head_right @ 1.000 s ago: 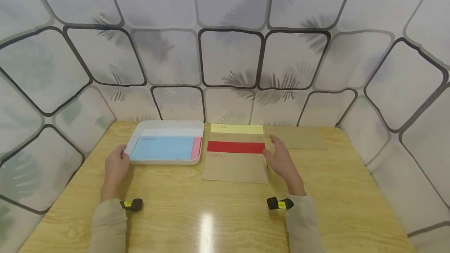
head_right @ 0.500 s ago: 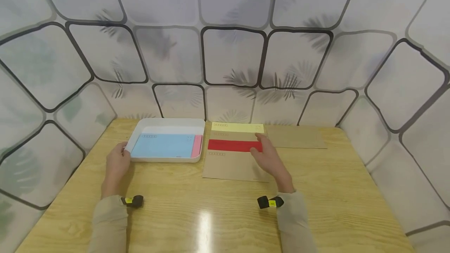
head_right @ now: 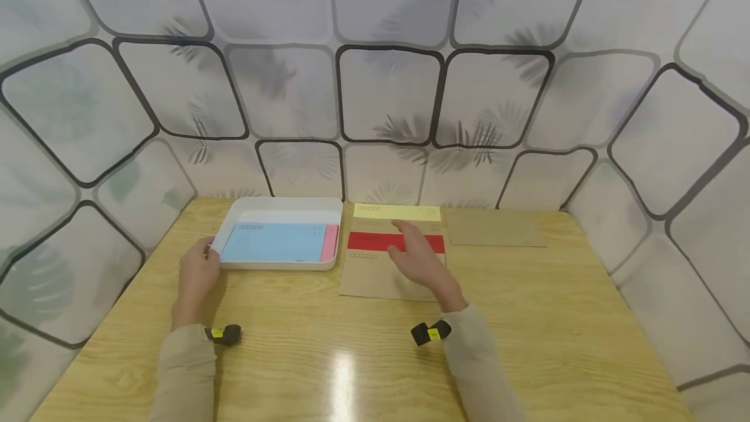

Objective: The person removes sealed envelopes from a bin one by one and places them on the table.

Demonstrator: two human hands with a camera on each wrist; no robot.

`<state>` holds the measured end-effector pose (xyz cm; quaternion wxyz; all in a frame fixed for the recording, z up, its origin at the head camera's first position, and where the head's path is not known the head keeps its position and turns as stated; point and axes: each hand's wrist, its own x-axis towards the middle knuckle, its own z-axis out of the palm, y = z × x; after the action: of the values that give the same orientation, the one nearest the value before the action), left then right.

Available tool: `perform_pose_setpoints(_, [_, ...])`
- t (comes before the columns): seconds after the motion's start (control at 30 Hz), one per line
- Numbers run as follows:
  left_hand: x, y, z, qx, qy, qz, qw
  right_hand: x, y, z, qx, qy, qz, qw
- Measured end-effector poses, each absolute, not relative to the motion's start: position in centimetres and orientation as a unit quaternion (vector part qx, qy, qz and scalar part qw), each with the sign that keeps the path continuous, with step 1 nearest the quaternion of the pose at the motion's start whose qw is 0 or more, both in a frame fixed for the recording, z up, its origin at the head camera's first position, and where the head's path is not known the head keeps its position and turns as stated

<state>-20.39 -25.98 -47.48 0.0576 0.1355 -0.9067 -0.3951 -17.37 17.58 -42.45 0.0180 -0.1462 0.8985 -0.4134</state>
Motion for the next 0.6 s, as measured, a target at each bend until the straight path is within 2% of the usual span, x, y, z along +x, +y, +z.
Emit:
perform_pose_setpoints(0.4, [-20.1,-25.9,-47.0,0.121,-0.896,-0.419,0.088,-19.0,10.7,-40.6,-0.23,0.911,-0.336,0.06])
perform_pose_setpoints(0.6, [-20.1,-26.0,-47.0,0.125,-0.895,-0.421,0.081,-20.4,7.9,-40.8,-0.276,0.906,-0.317,0.056])
